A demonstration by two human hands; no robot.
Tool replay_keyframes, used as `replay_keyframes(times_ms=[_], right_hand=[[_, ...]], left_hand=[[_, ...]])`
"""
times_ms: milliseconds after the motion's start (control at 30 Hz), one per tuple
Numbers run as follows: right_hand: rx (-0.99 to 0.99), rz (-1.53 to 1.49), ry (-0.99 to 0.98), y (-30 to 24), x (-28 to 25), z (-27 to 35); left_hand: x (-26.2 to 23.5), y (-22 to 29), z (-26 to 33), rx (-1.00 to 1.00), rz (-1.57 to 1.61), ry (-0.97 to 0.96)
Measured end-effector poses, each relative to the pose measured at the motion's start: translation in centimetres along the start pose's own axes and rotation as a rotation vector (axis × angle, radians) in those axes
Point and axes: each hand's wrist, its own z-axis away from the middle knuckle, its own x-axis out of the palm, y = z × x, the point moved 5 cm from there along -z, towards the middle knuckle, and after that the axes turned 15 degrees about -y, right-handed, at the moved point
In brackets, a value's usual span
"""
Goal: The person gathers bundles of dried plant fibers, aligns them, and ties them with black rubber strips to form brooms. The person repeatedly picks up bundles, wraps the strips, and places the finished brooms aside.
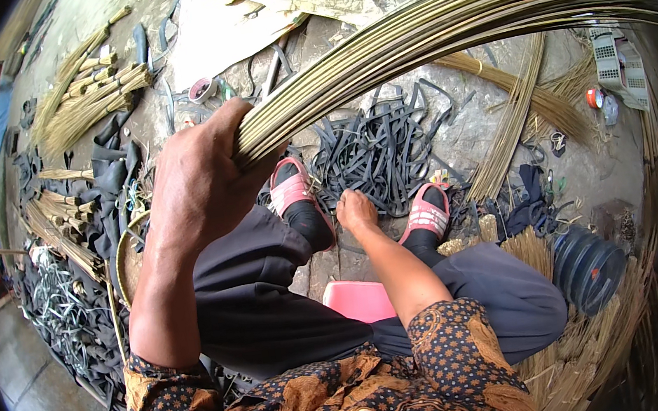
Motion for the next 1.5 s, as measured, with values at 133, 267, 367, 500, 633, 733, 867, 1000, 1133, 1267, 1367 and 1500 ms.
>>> replay_keyframes(times_ms=[133,267,367,500,633,733,867,1000,1133,1267,1367,1500], right_hand=[[-0.201,-0.559,-0.094,-1.7,-3.5,2.1],[-0.482,-0.943,-0.133,-6.3,-10.0,9.4],[-0.785,-1.017,0.028,-10.1,-14.9,17.7],[-0.954,-1.065,0.165,-14.5,-19.1,25.3],[-0.872,-1.066,0.277,-16.5,-20.8,27.1],[-0.804,-1.084,0.308,-16.4,-20.9,27.4],[-0.745,-1.091,0.292,-15.9,-20.8,27.9],[-0.728,-1.126,0.214,-15.2,-20.5,28.3],[-0.821,-1.027,0.102,-12.5,-18.7,29.3],[-0.839,-0.297,0.445,-8.7,-18.6,29.4],[-0.673,-0.003,0.566,-6.6,-20.2,27.8],[-0.946,0.197,0.585,-8.3,-22.7,27.5]], left_hand=[[0.3,-0.3,-0.5,-0.035,-0.010,0.019],[0.6,0.1,-0.6,-0.034,-0.060,0.061],[0.9,1.0,-0.4,-0.017,-0.094,0.110],[1.6,3.2,0.1,0.056,-0.188,0.211],[3.2,5.7,1.2,0.092,-0.211,0.230],[4.2,6.9,2.1,0.089,-0.206,0.215],[4.9,7.7,3.0,0.140,-0.165,0.249],[5.2,7.8,3.0,0.206,-0.181,0.262],[4.8,7.1,2.8,0.188,-0.045,0.117],[4.4,7.5,3.7,0.247,0.120,-0.068],[5.3,9.0,5.1,0.356,0.240,-0.244],[8.1,11.3,6.4,0.528,0.481,-0.780]])
